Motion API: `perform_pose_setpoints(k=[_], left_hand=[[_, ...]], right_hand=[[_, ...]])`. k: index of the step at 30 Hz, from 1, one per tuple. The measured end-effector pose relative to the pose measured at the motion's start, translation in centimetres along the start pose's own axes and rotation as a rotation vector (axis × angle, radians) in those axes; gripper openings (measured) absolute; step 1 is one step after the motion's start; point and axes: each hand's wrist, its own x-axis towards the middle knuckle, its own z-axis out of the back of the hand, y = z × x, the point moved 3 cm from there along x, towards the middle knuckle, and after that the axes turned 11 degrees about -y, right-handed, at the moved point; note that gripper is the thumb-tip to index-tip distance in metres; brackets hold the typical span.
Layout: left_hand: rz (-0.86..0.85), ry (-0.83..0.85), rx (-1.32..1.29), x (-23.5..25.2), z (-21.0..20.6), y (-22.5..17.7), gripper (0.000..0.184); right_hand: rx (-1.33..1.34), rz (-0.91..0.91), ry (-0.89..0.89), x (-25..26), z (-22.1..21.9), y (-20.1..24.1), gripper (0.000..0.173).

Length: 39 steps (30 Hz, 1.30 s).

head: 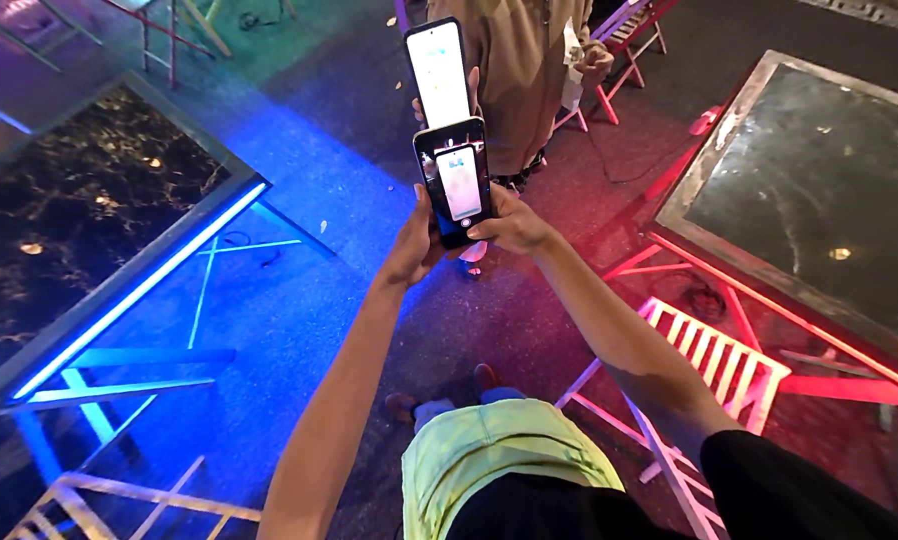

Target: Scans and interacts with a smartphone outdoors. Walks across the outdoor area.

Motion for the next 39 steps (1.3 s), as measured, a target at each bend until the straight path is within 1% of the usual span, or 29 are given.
perform_pose_setpoints(k=[4, 7, 10, 12, 14, 16, 18, 20, 22, 24, 26, 28, 30, 32, 34, 35, 37, 39], left_hand=[[-0.002, -0.019, -0.008, -0.1, 0.0, 0.1, 0.076], [-0.016, -0.001, -0.017, -0.1, 0.2, 0.1, 0.075], [-0.044, 0.014, -0.006, -0.4, 0.3, -0.2, 0.074], [-0.023, -0.023, 0.021, -1.4, 0.3, -0.2, 0.075], [0.03, -0.095, 0.043, -3.1, 0.8, 0.8, 0.079], [0.037, -0.143, 0.016, -3.4, 2.6, 2.4, 0.076], [0.045, -0.192, -0.059, -4.8, 5.2, 4.8, 0.069], [0.06, -0.284, -0.124, -8.4, 7.7, 6.7, 0.066], [0.073, -0.408, -0.163, -13.4, 10.7, 8.5, 0.065], [0.088, -0.547, -0.235, -19.3, 13.9, 10.9, 0.061], [0.048, -0.661, -0.333, -26.0, 17.1, 12.7, 0.059], [-0.002, -0.775, -0.383, -33.0, 20.1, 13.3, 0.056], [-0.11, -0.867, -0.383, -40.3, 23.0, 13.5, 0.059], [-0.244, -0.96, -0.349, -47.4, 25.9, 13.0, 0.064], [-0.391, -1.067, -0.302, -54.8, 28.5, 11.9, 0.069], [-0.452, -1.126, -0.285, -58.4, 29.6, 11.4, 0.069], [-0.557, -1.238, -0.267, -65.6, 31.3, 10.5, 0.071], [-0.658, -1.328, -0.234, -72.5, 32.8, 9.3, 0.074]], right_hand=[[-0.003, -0.002, 0.006, 0.0, -0.1, 0.0, 0.057], [0.0, 0.011, 0.006, -0.1, -0.4, 0.1, 0.057], [-0.012, 0.01, -0.006, -0.1, -0.6, 0.2, 0.06], [-0.034, -0.015, -0.019, -0.5, -0.9, 0.1, 0.061], [-0.037, -0.091, -0.098, -2.2, -2.0, -0.6, 0.061], [0.026, -0.209, -0.114, -2.8, -3.0, -1.8, 0.059], [0.108, -0.309, -0.113, -3.7, -4.9, -4.1, 0.069], [0.17, -0.439, -0.11, -4.5, -7.6, -7.1, 0.079], [0.198, -0.598, -0.095, -5.2, -10.6, -11.1, 0.085], [0.226, -0.758, -0.046, -6.3, -14.6, -15.3, 0.086], [0.267, -0.893, 0.073, -7.3, -19.2, -19.8, 0.093], [0.298, -0.993, 0.222, -7.7, -24.6, -24.4, 0.097], [0.286, -1.063, 0.384, -7.7, -31.1, -28.2, 0.093], [0.22, -1.119, 0.554, -7.0, -38.5, -31.0, 0.09], [0.116, -1.158, 0.707, -6.1, -47.1, -33.7, 0.088], [0.054, -1.165, 0.778, -6.0, -51.4, -34.9, 0.086], [-0.007, -1.165, 0.943, -6.3, -60.1, -37.3, 0.083], [-0.043, -1.123, 1.11, -6.9, -68.7, -39.5, 0.08]])
